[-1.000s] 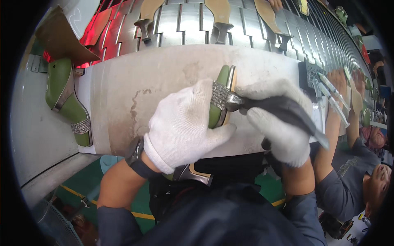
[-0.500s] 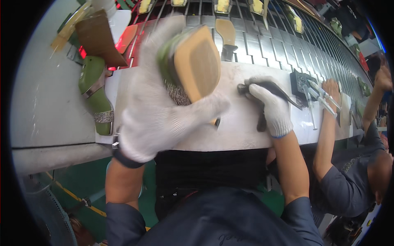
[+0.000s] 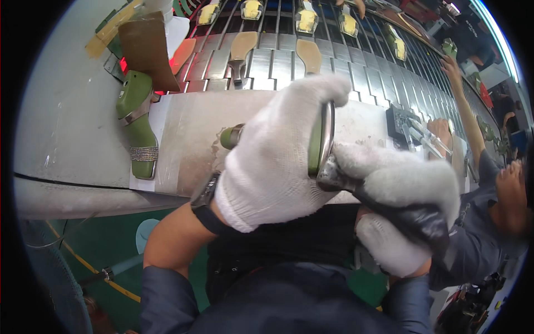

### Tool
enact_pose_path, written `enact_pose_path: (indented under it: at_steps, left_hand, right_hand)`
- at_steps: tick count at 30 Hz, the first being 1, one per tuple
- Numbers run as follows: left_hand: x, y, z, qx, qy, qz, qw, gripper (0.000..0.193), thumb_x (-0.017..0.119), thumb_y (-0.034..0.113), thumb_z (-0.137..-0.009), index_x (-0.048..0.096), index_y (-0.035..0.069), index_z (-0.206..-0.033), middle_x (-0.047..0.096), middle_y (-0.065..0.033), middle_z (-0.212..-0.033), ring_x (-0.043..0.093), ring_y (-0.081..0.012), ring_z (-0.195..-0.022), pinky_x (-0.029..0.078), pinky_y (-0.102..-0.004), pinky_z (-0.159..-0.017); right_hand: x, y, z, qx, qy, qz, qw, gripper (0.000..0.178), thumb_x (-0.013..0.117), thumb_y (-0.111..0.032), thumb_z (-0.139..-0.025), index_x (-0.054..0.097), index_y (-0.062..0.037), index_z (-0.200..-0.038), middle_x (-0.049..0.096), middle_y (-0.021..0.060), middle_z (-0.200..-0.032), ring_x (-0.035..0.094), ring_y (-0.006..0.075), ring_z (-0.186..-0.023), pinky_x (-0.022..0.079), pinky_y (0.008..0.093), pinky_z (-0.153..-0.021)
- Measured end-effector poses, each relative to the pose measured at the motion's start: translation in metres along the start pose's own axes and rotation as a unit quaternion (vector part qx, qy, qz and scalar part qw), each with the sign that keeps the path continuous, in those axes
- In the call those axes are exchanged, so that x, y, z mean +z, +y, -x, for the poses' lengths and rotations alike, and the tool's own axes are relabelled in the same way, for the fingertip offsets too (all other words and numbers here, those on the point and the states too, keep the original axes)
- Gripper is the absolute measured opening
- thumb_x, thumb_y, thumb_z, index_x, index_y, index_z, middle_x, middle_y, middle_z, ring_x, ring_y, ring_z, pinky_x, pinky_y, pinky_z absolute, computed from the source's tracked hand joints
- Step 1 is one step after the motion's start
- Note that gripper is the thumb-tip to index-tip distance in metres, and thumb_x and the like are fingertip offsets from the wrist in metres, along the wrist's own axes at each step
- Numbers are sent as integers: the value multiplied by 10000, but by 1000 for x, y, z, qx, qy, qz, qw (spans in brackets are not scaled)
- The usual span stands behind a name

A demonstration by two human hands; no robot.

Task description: The person attaches soles to shoe lasts by hand, applies adhesive along the edges with a syringe, and taps the soles with a hammer before placing the shoes onto the conveyor.

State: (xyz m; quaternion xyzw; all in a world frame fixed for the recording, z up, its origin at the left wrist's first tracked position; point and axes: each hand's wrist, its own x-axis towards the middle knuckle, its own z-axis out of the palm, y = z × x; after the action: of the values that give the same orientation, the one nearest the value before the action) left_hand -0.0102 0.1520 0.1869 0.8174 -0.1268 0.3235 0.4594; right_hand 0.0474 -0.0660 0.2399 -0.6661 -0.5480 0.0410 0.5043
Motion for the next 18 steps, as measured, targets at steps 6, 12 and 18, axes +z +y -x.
enact_pose_path:
  at_steps: [6, 12, 18]
  left_hand:
    - [0, -4, 10, 52, -5, -19, 998, 895, 974, 52, -710, 511, 5, -1474, 669, -190, -1388, 726, -388, -1238, 575, -443, -1055]
    - [6, -3, 27, 107, 14, -23, 994, 878, 891, 58, -745, 484, -76, -1512, 665, -269, -1347, 712, -432, -1230, 555, -480, -1079]
    - [10, 8, 80, 135, 32, -103, 985, 606, 809, 111, -835, 604, -81, -1372, 678, -241, -1212, 696, -437, -1026, 557, -597, -887]
  right_hand:
    - [2, -6, -16, 88, 98, -38, 991, 388, 920, -57, -835, 781, -21, -1196, 809, 150, -1174, 801, 263, -1116, 648, 412, -989]
    - [-9, 1, -26, 121, 77, -122, 982, 347, 921, -13, -877, 766, 18, -1185, 815, 184, -1142, 800, 236, -1091, 670, 384, -955]
    - [-3, 4, -3, 93, -143, -212, 962, 387, 809, 50, -887, 643, 51, -1236, 771, 264, -1262, 758, 373, -1224, 604, 495, -1096]
